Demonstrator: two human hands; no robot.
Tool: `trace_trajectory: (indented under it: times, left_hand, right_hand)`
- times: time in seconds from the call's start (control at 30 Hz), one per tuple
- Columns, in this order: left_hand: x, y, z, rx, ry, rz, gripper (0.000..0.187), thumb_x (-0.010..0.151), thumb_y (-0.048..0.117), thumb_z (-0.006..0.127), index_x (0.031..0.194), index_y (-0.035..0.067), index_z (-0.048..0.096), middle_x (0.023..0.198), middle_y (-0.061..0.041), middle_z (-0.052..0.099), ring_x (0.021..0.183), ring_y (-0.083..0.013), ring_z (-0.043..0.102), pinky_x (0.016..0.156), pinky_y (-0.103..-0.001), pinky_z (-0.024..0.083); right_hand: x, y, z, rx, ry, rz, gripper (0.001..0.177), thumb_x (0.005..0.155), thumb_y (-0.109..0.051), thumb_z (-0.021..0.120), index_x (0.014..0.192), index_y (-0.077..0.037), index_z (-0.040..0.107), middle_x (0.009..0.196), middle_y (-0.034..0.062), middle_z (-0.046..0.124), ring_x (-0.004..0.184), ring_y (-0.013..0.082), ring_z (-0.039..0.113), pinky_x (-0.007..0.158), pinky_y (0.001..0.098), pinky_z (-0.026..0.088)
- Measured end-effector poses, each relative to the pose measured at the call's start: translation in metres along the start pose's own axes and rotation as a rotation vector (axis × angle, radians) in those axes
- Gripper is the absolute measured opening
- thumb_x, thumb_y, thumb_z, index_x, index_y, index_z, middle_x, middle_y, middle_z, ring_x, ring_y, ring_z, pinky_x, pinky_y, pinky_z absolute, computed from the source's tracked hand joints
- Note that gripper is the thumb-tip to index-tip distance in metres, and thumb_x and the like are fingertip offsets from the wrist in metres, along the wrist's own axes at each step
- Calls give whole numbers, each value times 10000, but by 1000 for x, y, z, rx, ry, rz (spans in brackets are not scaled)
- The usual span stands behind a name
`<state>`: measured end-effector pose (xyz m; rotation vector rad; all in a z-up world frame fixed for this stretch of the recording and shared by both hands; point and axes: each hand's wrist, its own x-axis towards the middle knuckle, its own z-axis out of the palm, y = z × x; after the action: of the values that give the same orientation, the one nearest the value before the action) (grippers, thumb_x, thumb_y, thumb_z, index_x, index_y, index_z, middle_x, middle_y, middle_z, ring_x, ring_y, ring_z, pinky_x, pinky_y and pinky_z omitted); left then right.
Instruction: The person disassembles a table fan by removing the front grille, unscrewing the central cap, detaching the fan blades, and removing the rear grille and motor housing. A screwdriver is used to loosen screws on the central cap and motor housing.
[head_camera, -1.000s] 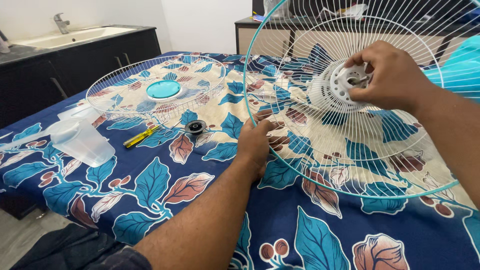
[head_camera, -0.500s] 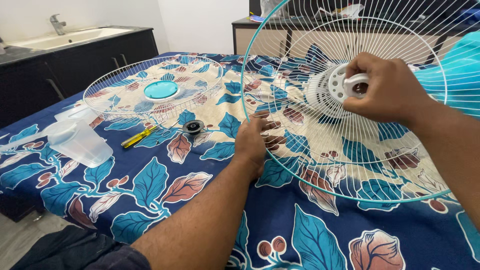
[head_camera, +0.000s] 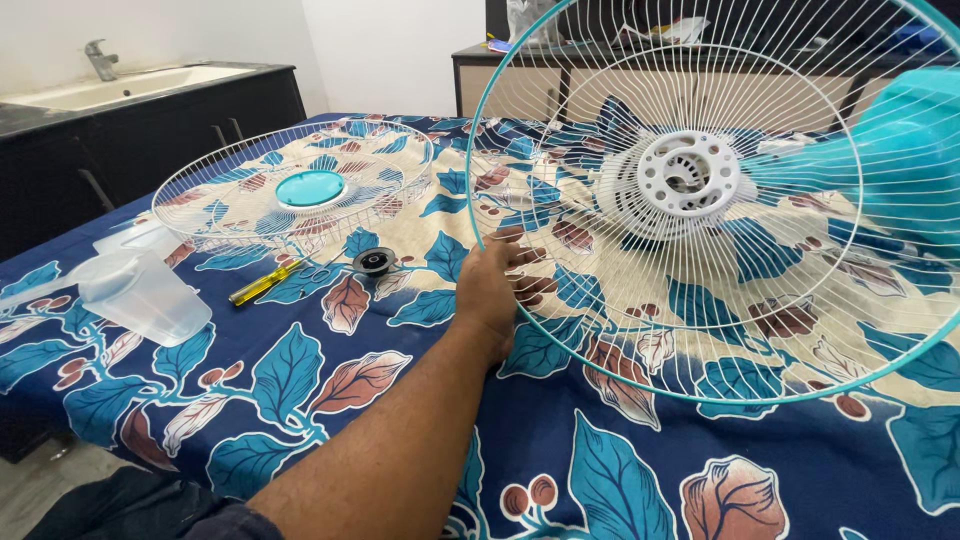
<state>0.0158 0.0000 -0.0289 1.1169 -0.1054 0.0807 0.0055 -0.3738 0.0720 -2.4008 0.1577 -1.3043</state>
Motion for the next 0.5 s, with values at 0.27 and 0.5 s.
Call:
trace_trajectory:
  times: [0.27, 0.5]
  left_hand:
    - [-3, 4, 1, 9, 25, -28, 505, 890, 233, 431, 1355, 77, 550, 1108, -143, 709, 755, -233, 696, 663, -344, 495]
    - [-4, 4, 0, 11, 9, -5, 510, 884, 240, 454, 1356, 74, 553, 1092, -145, 710, 761, -255, 703, 663, -353, 490]
  right_hand:
    - [1, 24, 21, 207, -174, 250, 325, 997, -183, 791, 1076, 32, 562, 900, 203, 667, 806, 252, 713, 641, 356, 593]
    - [-2, 35, 46, 278, -205, 279, 301, 1008, -185, 769, 1081, 20, 561, 916, 192, 659, 815, 243, 702, 652, 352, 585]
